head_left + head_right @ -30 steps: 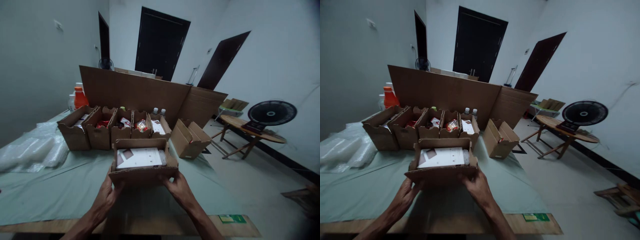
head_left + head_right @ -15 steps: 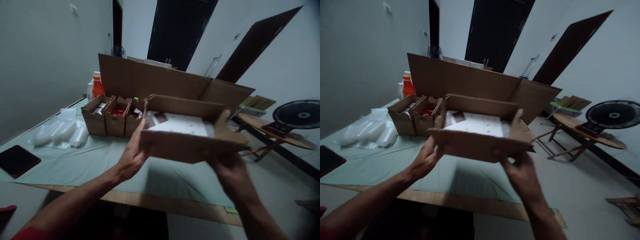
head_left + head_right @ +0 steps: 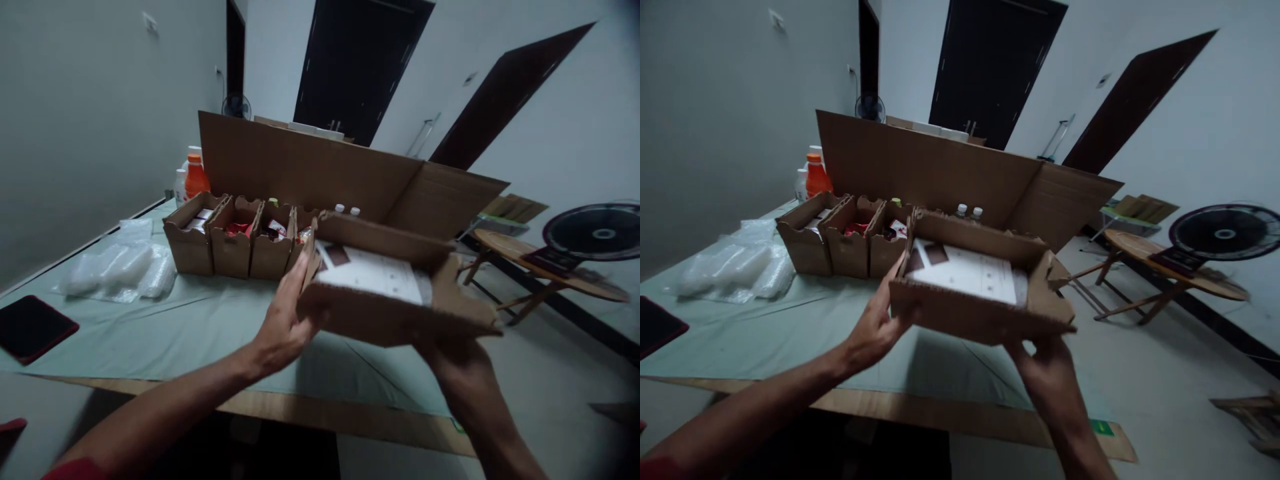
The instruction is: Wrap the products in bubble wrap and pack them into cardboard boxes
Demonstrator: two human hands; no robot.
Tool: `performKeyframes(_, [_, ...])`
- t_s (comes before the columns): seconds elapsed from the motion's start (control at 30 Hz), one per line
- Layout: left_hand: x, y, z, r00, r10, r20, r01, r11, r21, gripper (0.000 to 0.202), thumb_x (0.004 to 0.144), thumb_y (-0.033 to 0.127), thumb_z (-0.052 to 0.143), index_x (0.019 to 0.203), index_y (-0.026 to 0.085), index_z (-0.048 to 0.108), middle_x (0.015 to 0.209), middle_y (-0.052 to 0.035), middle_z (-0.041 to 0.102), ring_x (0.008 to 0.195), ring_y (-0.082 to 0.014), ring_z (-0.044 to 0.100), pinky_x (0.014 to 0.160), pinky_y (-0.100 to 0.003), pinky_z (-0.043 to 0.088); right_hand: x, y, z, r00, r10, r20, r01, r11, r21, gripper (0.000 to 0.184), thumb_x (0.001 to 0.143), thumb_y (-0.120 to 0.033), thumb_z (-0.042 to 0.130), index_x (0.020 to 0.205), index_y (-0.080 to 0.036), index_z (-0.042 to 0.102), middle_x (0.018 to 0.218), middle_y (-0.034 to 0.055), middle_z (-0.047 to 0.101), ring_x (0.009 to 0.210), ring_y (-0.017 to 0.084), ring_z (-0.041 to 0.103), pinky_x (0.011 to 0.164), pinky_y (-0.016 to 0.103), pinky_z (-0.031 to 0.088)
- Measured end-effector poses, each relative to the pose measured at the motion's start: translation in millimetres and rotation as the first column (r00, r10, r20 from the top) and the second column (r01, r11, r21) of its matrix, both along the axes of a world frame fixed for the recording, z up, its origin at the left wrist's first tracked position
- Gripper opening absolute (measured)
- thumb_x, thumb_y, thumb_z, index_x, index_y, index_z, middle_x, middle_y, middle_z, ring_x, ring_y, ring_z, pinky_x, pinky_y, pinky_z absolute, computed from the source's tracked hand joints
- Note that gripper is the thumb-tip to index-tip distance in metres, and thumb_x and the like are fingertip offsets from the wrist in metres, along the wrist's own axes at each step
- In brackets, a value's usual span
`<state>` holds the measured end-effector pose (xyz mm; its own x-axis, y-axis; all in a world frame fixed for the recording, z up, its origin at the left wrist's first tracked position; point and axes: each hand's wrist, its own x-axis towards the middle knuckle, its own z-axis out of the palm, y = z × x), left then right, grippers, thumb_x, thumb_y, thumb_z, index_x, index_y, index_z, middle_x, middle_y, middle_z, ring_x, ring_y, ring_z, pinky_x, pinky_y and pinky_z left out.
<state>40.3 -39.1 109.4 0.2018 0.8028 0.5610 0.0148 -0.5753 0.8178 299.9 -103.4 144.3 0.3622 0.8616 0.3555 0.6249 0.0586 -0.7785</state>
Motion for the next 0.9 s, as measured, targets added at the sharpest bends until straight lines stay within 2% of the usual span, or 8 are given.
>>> performKeyframes(0.07, [3.6, -19.9, -31.7, 1.0, -0.015, -0.018, 0.013, 0.995, -0.101, 0.076, 0.092, 0.032, 0.06, 0.158, 0.026, 0.023, 0.165, -0.0078, 0.027, 0.151, -0.0312, 0.025, 0.124, -0.052, 0.022, 7.9, -16.0, -30.9, 1.0, -0.028, -0.01, 0.026, 0.992, -0.123, 0.053, 0.065, -0.064, 0.075, 0.094, -0.02, 0.072, 0.097, 0.0137, 0.078, 0.095, 0.039, 0.07, 0.081, 0.048, 0.058])
performKeyframes(0.13, [4.2, -34.6, -60.1, 0.999, -0.027, -0.031, 0.02, 0.979, -0.204, 0.075, 0.094, 0.033, 0.057, 0.159, 0.027, 0.019, 0.166, -0.0076, 0.023, 0.153, -0.0313, 0.021, 0.125, -0.052, 0.02, 10.7, -19.0, -55.4, 0.999, -0.02, -0.039, 0.012, 0.98, -0.196, 0.053, 0.063, -0.064, 0.075, 0.092, -0.019, 0.071, 0.096, 0.0146, 0.078, 0.096, 0.04, 0.07, 0.083, 0.05, 0.057])
performKeyframes(0.23, [9.9, -45.7, -87.2, 0.998, -0.043, -0.049, 0.027, 0.957, -0.288, 0.077, 0.095, 0.035, 0.055, 0.159, 0.026, 0.015, 0.168, -0.0082, 0.015, 0.155, -0.0311, 0.014, 0.126, -0.051, 0.017, 18.4, -8.4, -76.1, 0.995, 0.031, -0.094, -0.052, 0.972, -0.23, 0.05, 0.062, -0.061, 0.077, 0.089, -0.019, 0.07, 0.092, 0.0133, 0.077, 0.097, 0.038, 0.069, 0.087, 0.05, 0.055])
performKeyframes(0.4, [36.7, -57.3, -104.5, 0.997, -0.057, -0.052, 0.037, 0.943, -0.332, 0.083, 0.094, 0.036, 0.056, 0.16, 0.025, 0.007, 0.169, -0.0084, 0.007, 0.156, -0.0312, 0.005, 0.127, -0.051, 0.011, 50.8, 5.8, -92.3, 0.957, 0.12, -0.265, -0.176, 0.964, -0.199, 0.058, 0.062, -0.053, 0.083, 0.104, -0.016, 0.069, 0.108, 0.0142, 0.075, 0.103, 0.035, 0.068, 0.096, 0.051, 0.052])
performKeyframes(0.57, [65.5, -71.3, -117.5, 0.991, -0.113, -0.074, 0.085, 0.949, -0.305, 0.089, 0.092, 0.027, 0.055, 0.16, 0.03, -0.001, 0.17, -0.0037, -0.002, 0.156, -0.0297, -0.002, 0.127, -0.05, 0.009, 85.7, 6.6, -106.1, 0.906, 0.152, -0.394, -0.22, 0.966, -0.134, 0.068, 0.06, -0.054, 0.086, 0.114, -0.018, 0.066, 0.123, 0.015, 0.071, 0.115, 0.036, 0.064, 0.102, 0.051, 0.049])
performKeyframes(0.7, [90.8, -79.5, -131.3, 0.988, -0.109, -0.107, 0.078, 0.963, -0.256, 0.093, 0.089, 0.021, 0.055, 0.16, 0.028, -0.005, 0.17, -0.0043, -0.007, 0.156, -0.0299, -0.005, 0.127, -0.051, 0.007, 102.1, 17.7, -108.8, 0.873, 0.198, -0.445, -0.247, 0.968, -0.053, 0.073, 0.066, -0.054, 0.083, 0.127, -0.02, 0.06, 0.135, 0.014, 0.064, 0.125, 0.033, 0.059, 0.106, 0.048, 0.046])
performKeyframes(0.8, [111.3, -85.5, -140.5, 0.99, -0.089, -0.111, 0.065, 0.977, -0.204, 0.089, 0.088, 0.021, 0.053, 0.161, 0.028, 0.001, 0.17, -0.0042, -0.007, 0.156, -0.0305, -0.005, 0.126, -0.053, 0.007, 108.6, 34.9, -108.3, 0.872, 0.239, -0.427, -0.226, 0.971, 0.081, 0.078, 0.072, -0.054, 0.077, 0.139, -0.024, 0.052, 0.147, 0.0109, 0.055, 0.137, 0.03, 0.049, 0.113, 0.044, 0.04])
performKeyframes(0.9, [129.6, -90.1, -145.4, 0.974, -0.173, -0.147, 0.146, 0.974, -0.173, 0.089, 0.084, 0.021, 0.053, 0.161, 0.025, 0.008, 0.17, -0.0052, -0.006, 0.156, -0.0319, -0.002, 0.125, -0.052, 0.01, 112.7, 53.5, -110.9, 0.894, 0.16, -0.418, -0.114, 0.984, 0.133, 0.082, 0.074, -0.06, 0.071, 0.145, -0.025, 0.047, 0.153, 0.0096, 0.048, 0.142, 0.029, 0.043, 0.114, 0.043, 0.039])
